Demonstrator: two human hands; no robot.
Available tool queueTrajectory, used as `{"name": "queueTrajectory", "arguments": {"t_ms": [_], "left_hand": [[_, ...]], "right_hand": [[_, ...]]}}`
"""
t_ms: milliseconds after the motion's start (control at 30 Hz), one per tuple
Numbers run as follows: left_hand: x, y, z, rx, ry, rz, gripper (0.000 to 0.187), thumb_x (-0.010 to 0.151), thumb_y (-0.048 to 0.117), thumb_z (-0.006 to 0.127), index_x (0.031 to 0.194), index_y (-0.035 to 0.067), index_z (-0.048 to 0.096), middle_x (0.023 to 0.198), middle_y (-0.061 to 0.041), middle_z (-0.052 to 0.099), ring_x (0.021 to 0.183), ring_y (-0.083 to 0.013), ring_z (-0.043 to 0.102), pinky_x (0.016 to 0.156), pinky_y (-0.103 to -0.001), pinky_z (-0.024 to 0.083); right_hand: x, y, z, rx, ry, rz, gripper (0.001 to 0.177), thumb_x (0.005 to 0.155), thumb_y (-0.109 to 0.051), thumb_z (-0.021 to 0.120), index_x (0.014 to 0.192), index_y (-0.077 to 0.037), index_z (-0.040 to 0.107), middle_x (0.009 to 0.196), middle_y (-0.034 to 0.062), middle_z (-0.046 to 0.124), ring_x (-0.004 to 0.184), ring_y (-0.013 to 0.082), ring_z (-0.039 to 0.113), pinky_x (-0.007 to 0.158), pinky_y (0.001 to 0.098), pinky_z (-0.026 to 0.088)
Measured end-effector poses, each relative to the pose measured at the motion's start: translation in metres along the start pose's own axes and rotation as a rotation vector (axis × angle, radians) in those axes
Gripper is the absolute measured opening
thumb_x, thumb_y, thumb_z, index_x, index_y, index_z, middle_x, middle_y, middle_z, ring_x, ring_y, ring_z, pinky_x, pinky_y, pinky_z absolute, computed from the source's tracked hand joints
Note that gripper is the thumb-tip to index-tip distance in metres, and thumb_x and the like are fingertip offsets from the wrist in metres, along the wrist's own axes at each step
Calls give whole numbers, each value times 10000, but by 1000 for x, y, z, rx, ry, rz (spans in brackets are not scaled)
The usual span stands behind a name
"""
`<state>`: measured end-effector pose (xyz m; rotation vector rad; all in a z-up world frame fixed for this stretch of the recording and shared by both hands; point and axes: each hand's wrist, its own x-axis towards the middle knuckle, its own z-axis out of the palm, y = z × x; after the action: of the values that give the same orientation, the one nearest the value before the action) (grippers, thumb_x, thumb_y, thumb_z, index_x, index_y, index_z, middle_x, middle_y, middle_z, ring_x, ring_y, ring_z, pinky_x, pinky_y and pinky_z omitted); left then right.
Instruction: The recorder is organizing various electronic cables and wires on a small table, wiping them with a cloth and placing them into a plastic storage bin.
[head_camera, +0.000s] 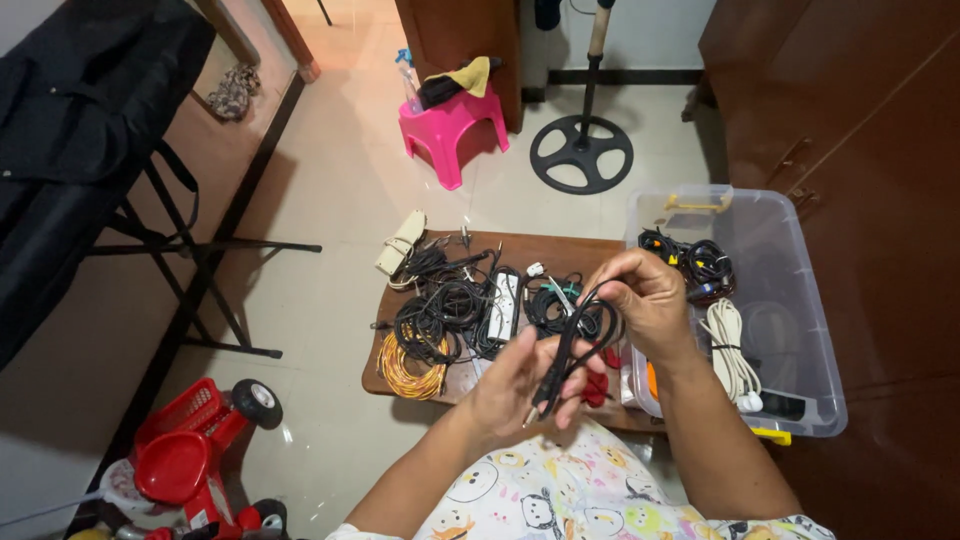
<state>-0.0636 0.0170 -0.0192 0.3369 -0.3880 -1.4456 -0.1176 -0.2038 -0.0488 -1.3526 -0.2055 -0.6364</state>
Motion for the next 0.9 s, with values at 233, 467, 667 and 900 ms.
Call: {"name": "queueTrajectory", "arguments": {"t_ms": [233, 467, 667, 900], "left_hand": [[1, -11, -15, 844, 266, 131, 269, 1084, 218, 594, 1240, -1, 576, 972, -2, 588, 789, -62, 533, 681, -238, 467], [17, -2, -17, 1344, 411, 617, 299, 1139, 229, 449, 1289, 1, 570, 973, -77, 652, 851, -137, 622, 782, -285, 524], [29, -14, -38, 1098, 488, 588, 318, 1133, 247, 450, 1297, -8, 548, 1081, -121, 680, 989, -194, 669, 893, -334, 548], [32, -6, -30, 1346, 444, 667, 335, 1062, 99, 473, 1374, -23, 485, 1184, -179, 661, 1114, -321, 663, 973, -418, 523]], "right_hand": [[-7, 10, 15, 95, 119, 115, 180, 1001, -187, 723, 1008, -52, 604, 928, 96, 712, 843, 156, 706, 766, 299, 601], [-13, 8, 57, 230, 234, 59, 175, 1110, -220, 559, 1123, -46, 552, 1068, 168, 727, 1026, 218, 727, 939, 333, 585], [-18, 9, 73, 71, 231, 86, 298, 1101, -301, 444, 1264, -55, 478, 1385, 157, 649, 1052, 148, 660, 923, 297, 542], [-8, -13, 80, -619, 34, -110, 585, 957, -323, 718, 1354, -3, 432, 1285, 155, 626, 1110, 208, 626, 973, 324, 512]]}}
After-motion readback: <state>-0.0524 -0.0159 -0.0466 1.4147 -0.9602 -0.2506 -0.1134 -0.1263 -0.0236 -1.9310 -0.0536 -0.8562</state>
